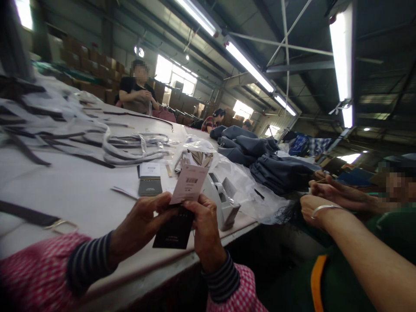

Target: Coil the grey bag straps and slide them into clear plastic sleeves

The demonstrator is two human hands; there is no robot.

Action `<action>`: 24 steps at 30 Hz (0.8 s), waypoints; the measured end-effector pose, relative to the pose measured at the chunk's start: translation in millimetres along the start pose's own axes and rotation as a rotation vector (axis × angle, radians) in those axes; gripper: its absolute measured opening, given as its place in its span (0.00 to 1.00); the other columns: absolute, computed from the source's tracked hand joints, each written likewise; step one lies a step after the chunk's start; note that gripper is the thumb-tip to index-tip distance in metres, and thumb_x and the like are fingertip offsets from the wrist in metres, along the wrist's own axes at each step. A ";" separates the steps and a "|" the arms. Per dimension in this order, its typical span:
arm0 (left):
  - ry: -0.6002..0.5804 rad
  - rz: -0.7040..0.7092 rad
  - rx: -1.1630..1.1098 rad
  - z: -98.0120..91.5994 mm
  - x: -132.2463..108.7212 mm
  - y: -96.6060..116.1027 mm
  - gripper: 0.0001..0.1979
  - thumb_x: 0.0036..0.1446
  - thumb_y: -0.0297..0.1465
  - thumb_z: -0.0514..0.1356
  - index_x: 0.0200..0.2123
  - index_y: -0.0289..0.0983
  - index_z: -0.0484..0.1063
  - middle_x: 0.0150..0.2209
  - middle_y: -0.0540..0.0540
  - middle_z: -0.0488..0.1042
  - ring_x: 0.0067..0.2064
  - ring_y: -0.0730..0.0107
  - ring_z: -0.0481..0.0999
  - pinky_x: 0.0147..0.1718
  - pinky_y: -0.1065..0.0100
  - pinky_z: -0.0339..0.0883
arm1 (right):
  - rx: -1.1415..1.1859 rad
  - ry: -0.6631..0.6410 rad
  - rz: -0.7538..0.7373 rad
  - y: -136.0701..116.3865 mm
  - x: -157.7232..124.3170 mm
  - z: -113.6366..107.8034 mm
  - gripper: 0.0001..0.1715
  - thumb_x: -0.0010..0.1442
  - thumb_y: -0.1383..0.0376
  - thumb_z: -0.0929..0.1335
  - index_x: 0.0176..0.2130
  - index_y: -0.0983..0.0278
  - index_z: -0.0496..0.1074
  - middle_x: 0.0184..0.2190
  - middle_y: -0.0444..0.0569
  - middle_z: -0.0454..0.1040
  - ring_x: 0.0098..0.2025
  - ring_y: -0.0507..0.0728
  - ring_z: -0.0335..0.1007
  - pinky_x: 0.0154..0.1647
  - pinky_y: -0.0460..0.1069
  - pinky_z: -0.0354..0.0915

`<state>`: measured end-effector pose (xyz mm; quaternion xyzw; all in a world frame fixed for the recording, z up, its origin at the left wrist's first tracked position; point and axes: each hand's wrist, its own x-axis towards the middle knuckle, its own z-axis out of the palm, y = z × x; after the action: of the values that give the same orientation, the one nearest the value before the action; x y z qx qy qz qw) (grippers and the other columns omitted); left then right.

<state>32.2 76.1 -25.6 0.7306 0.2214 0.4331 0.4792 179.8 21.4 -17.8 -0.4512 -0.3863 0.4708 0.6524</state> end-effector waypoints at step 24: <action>-0.088 0.057 0.051 -21.7 12.3 19.1 0.12 0.57 0.40 0.68 0.34 0.37 0.77 0.32 0.49 0.76 0.35 0.65 0.73 0.31 0.69 0.65 | -0.997 -0.078 -0.520 -32.6 -25.7 -24.6 0.03 0.62 0.63 0.74 0.34 0.59 0.79 0.32 0.43 0.74 0.36 0.54 0.71 0.37 0.48 0.63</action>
<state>18.6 87.8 0.1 0.7669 0.1903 0.4084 0.4570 204.6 -13.9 3.9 -0.5770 -0.6842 0.0713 0.4403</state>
